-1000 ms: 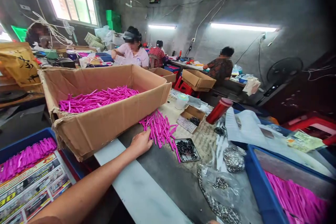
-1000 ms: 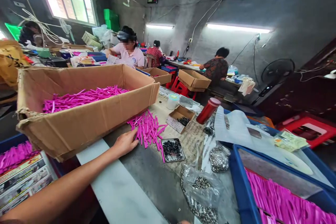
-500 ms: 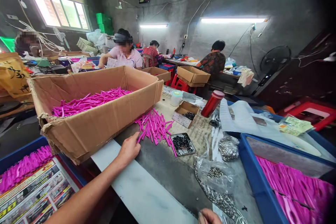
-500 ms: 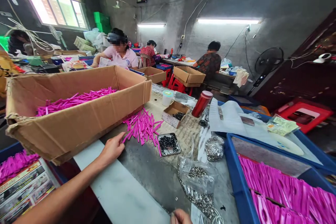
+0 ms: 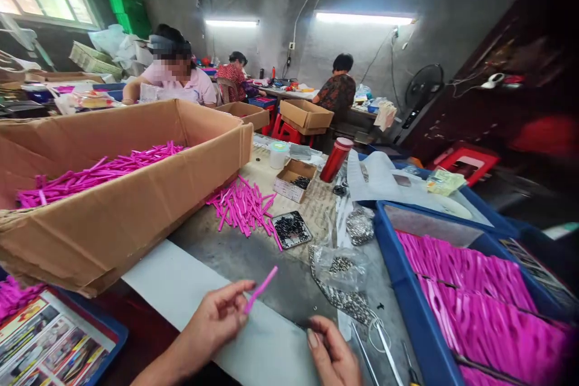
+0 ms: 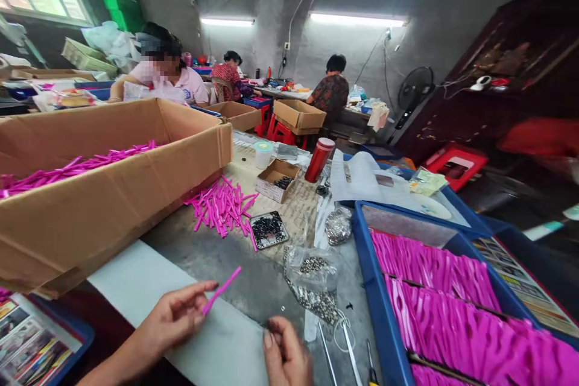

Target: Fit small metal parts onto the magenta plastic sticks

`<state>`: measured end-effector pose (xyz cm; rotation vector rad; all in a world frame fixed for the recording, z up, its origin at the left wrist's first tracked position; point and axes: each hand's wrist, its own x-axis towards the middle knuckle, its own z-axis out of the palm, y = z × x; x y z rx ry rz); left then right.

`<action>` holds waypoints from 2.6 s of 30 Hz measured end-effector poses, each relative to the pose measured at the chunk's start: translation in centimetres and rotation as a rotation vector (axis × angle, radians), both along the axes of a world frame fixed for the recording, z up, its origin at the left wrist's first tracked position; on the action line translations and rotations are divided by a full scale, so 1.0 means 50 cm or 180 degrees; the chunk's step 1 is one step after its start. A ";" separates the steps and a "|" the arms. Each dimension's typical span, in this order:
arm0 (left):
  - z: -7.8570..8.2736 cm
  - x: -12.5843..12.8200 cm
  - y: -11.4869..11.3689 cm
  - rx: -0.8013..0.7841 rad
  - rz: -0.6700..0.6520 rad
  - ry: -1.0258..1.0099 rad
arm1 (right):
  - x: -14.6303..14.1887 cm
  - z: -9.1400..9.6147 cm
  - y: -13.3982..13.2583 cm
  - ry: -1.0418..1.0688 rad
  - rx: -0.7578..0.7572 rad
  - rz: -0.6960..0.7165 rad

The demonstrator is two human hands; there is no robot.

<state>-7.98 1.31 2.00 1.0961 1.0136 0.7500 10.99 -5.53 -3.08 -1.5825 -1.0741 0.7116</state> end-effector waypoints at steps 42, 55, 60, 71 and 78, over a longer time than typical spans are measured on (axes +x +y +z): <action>-0.091 0.140 0.080 0.1406 -0.0181 0.0770 | 0.143 0.112 0.149 -0.2372 -0.0121 0.0145; -0.090 0.141 0.082 0.1312 0.0293 0.0630 | 0.123 0.129 0.224 -0.2538 -0.0196 0.0377; -0.090 0.141 0.081 0.1270 0.0363 0.0592 | 0.097 0.133 0.270 -0.3339 -0.0543 0.0882; -0.092 0.142 0.082 0.1202 0.0457 0.0527 | 0.066 0.112 0.362 -0.3698 -0.0990 0.1584; -0.088 0.145 0.082 0.1194 0.0504 0.0541 | 0.045 0.076 0.385 -0.3807 -0.1228 0.1771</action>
